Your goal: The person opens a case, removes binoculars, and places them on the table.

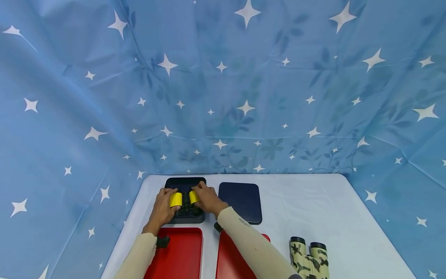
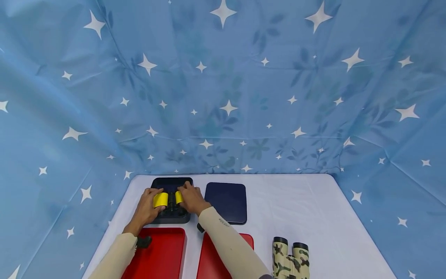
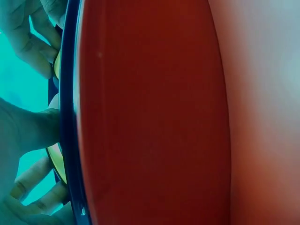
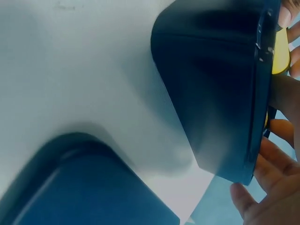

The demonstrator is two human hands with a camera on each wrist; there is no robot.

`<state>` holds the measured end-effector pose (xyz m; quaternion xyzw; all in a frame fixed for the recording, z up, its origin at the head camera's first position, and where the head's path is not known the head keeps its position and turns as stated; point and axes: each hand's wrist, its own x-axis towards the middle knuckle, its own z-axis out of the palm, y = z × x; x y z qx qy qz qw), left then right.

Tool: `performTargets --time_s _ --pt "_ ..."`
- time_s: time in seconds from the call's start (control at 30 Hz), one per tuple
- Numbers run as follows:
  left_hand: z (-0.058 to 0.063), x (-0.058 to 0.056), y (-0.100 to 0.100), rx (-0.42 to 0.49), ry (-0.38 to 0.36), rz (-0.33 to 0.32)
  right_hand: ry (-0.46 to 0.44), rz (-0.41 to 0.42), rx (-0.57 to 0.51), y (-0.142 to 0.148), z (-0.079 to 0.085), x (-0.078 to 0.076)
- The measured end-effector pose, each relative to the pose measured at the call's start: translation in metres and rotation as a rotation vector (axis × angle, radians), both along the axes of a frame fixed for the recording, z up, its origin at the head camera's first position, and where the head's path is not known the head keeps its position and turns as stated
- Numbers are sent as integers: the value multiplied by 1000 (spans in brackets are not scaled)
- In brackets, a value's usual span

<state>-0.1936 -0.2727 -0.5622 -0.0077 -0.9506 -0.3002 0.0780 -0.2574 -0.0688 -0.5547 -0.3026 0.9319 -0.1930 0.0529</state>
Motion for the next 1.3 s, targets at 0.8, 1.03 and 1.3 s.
performTargets --time_s 0.8,1.03,1.3 --pt "15 -2 -2 -2 129 -23 61 82 -136 13 5 -10" --pt "25 0 -2 58 123 6 5 86 -217 15 21 -8" --pt "34 2 3 133 88 15 8 86 -302 27 29 -6"
